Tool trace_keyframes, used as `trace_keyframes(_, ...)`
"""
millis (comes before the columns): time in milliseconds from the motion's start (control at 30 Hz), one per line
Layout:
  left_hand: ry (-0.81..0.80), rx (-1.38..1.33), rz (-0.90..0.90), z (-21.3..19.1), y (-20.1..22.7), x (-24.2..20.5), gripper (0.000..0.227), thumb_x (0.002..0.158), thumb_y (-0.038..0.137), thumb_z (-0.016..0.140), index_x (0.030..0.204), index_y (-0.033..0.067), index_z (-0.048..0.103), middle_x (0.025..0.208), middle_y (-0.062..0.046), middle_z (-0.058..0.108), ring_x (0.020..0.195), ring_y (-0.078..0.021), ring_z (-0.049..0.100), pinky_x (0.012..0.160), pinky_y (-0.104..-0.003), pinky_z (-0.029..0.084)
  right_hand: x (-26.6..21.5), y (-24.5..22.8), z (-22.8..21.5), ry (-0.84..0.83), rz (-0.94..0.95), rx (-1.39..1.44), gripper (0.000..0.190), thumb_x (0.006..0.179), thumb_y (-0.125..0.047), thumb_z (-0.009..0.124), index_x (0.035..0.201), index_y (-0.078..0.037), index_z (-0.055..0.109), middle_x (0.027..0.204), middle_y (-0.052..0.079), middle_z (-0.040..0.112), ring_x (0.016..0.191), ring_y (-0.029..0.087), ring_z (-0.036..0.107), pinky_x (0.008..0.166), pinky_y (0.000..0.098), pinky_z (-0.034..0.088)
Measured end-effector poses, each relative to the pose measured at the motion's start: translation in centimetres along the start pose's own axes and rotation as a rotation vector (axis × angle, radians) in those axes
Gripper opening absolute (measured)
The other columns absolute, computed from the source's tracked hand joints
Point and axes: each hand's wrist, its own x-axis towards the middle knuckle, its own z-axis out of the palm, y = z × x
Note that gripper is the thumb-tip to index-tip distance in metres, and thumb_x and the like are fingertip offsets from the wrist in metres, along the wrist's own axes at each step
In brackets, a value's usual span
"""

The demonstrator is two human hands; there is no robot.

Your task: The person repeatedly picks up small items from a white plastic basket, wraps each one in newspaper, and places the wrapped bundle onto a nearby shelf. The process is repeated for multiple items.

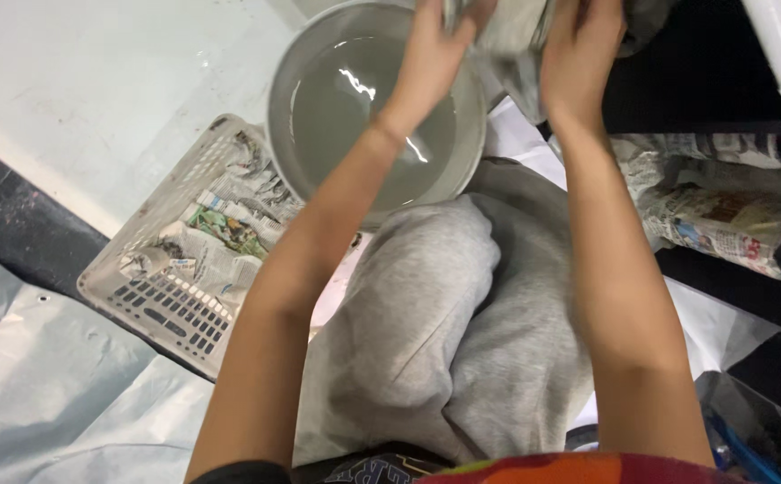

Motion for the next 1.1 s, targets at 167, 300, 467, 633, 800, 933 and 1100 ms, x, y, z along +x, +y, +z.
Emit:
trace_keyframes(167, -0.008, -0.286, -0.39, -9.0, 9.5, -6.1, 0.041, 0.106, 0.029, 0.068, 0.131, -0.001, 0.06, 0.12, -0.007, 0.072, 0.111, -0.0129, 0.066, 0.102, -0.031, 0.052, -3.5, -11.8, 0.8, -0.303, -0.045, -0.093, 0.014, 0.119, -0.01, 0.064, 0.12, -0.001, 0.053, 0.081, 0.012, 0.053, 0.074, 0.013, 0.051, 0.067, 0.0314, 0.044)
trace_keyframes(300, 0.208, -0.526, -0.644, -15.3, 14.4, -11.0, 0.039, 0.105, 0.019, 0.064, 0.136, -0.0002, 0.052, 0.123, -0.01, 0.066, 0.105, -0.019, 0.068, 0.083, -0.039, 0.063, -6.6, -19.3, 5.3, -0.515, 0.057, 0.166, 0.038, 0.111, -0.004, 0.064, 0.138, -0.005, 0.037, 0.095, 0.008, 0.065, 0.081, 0.008, 0.063, 0.068, 0.0282, 0.051)
trace_keyframes(467, 0.322, -0.644, -0.743, -22.8, 16.1, -17.7, 0.044, 0.105, 0.015, 0.06, 0.143, 0.0007, 0.043, 0.131, -0.012, 0.061, 0.108, -0.0239, 0.07, 0.076, -0.043, 0.068, -10.2, -23.1, 12.6, -0.769, 0.006, 0.544, 0.054, 0.102, 0.008, 0.063, 0.149, -0.004, 0.041, 0.134, 0.018, 0.058, 0.12, 0.015, 0.058, 0.099, 0.0314, 0.052)
trace_keyframes(633, 0.584, -0.596, -0.911, -27.3, 13.2, -22.4, 0.048, 0.102, 0.014, 0.061, 0.144, 0.007, 0.039, 0.13, -0.009, 0.059, 0.107, -0.0217, 0.066, 0.072, -0.042, 0.067, -15.1, -24.6, 19.7, -0.945, 0.158, 0.023, 0.043, 0.096, 0.005, 0.06, 0.133, -0.015, 0.069, 0.133, 0.01, 0.069, 0.082, 0.028, 0.068, 0.073, 0.0355, 0.057)
trace_keyframes(800, 0.735, -0.778, -0.803, -28.6, 5.2, -26.5, 0.047, 0.102, 0.012, 0.065, 0.142, 0.007, 0.041, 0.128, -0.012, 0.059, 0.108, -0.0261, 0.065, 0.076, -0.045, 0.064, -18.0, -23.7, 25.9, -0.737, -0.179, -0.023, 0.042, 0.087, 0.012, 0.06, 0.12, -0.008, 0.075, 0.129, 0.011, 0.072, 0.11, 0.03, 0.073, 0.092, 0.0387, 0.06)
trace_keyframes(933, 0.929, -0.725, -0.946, -29.7, -1.8, -31.1, 0.045, 0.102, 0.035, 0.051, 0.144, 0.0207, 0.042, 0.135, 0.008, 0.053, 0.124, -0.01, 0.054, 0.086, -0.049, 0.065, -19.4, -21.1, 28.2, -0.77, -0.112, -0.097, 0.039, 0.087, 0.01, 0.057, 0.114, -0.009, 0.077, 0.123, 0.011, 0.074, 0.1, 0.03, 0.075, 0.088, 0.0384, 0.061)
trace_keyframes(1100, 0.768, -0.013, -0.825, -32.7, -9.0, -29.6, 0.071, 0.106, 0.063, 0.043, 0.144, 0.0044, 0.056, 0.139, -0.019, 0.063, 0.129, -0.0307, 0.064, 0.109, -0.047, 0.056, -21.2, -18.6, 28.9, -1.35, -0.012, -0.789, 0.024, 0.1, 0.0, 0.056, 0.111, -0.004, 0.078, 0.099, 0.02, 0.077, 0.085, 0.031, 0.08, 0.074, 0.0415, 0.067)
